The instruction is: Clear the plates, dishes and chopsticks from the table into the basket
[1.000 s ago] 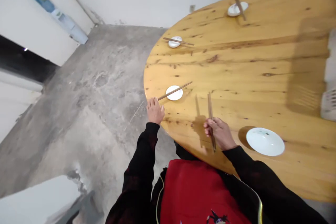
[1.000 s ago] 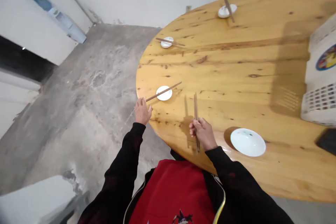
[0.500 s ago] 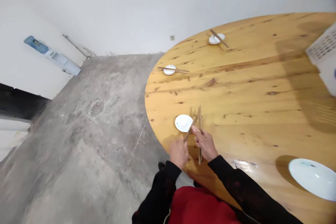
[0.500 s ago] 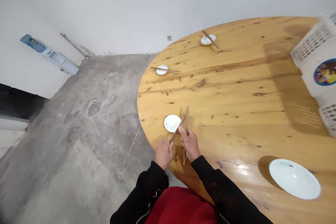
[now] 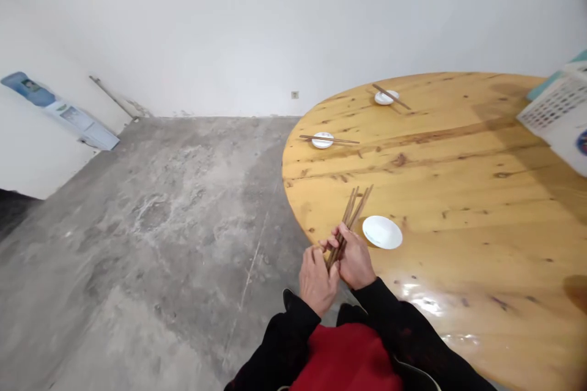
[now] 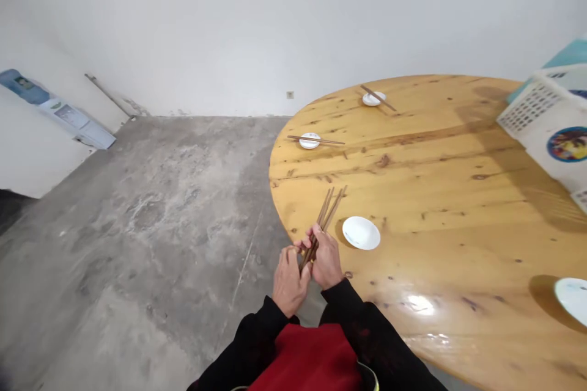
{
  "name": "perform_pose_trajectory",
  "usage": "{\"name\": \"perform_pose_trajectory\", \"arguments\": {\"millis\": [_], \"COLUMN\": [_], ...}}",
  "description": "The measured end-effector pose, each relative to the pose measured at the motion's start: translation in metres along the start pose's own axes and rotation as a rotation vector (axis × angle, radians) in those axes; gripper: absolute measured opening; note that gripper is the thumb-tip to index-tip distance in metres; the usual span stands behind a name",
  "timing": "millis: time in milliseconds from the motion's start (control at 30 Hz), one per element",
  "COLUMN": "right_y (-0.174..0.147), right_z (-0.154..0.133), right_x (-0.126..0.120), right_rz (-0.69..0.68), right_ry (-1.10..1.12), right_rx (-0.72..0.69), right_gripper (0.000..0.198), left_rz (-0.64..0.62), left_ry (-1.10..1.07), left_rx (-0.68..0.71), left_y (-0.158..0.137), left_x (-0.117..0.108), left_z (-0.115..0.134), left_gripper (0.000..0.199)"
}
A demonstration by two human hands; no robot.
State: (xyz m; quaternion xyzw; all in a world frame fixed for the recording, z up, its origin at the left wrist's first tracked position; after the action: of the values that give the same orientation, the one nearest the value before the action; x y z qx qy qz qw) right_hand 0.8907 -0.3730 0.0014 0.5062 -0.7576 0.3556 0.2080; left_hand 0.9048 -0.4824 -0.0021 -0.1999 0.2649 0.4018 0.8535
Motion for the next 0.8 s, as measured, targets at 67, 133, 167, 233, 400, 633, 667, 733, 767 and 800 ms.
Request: {"name": "perform_pose_trajectory", "arguments": {"millis": [67,133,167,233,400,633,667,733,767,800], "right_y": [0.007,0.016,0.021,0.031,0.062,0.156,0.173,0.207,0.222,0.236], "right_z": [0.013,0.022,0.025,0.031,0.048,0.046,0.043,0.034,0.029,0.024], "right_x": [0.028,0.049,0.058,0.072,0.099,0.116,0.115,0.11,0.105,0.1], "right_rz": [-0.015,-0.04,-0.057,-0.083,-0.107,-0.107,-0.089,-0.026,0.016,0.06], "right_ry": [0.119,0.179,0.192,0.19,0.124,0.19,0.208,0.246,0.264,0.279], "right_rx": [0.028,0.033,0.03,0.016,-0.032,-0.068,-0.086,-0.119,-0.129,-0.133], "right_gripper": [0.047,0.044,0.045,0.05,0.056,0.053,0.053,0.052,0.052,0.051], "left_rz": [-0.081,-0.131,-0.102,0.033,0.115,-0.023,-0.056,-0.125,-0.16,-0.198], "left_ry": [-0.342,-0.682,-0.847,-1.18,-1.691,-1.575,-1.524,-1.364,-1.246,-1.101], "left_rx": [-0.03,-0.093,-0.129,-0.201,-0.325,-0.271,-0.27,-0.281,-0.28,-0.263], "left_y": [-0.002,0.0,0.002,0.008,0.036,0.136,0.155,0.195,0.215,0.236], "left_x": [-0.017,-0.027,-0.032,-0.044,-0.072,-0.108,-0.112,-0.123,-0.13,-0.139], "left_z": [-0.024,-0.041,-0.048,-0.059,-0.082,-0.12,-0.124,-0.131,-0.135,-0.137], "left_gripper": [0.028,0.04,0.047,0.058,0.053,0.055,0.057,0.06,0.06,0.058]}}
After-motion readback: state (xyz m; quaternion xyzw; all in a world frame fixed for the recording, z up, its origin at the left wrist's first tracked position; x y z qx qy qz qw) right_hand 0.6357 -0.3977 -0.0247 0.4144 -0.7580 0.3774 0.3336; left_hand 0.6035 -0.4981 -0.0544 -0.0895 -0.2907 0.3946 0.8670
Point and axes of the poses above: each hand's wrist, its own y-axis towards the middle knuckle, its own x-axis out of the palm, z = x × y, the point moved 5 cm from there along y, towards the middle knuckle, and after that the axes turned 15 degrees about -z, right-handed, at the moved point
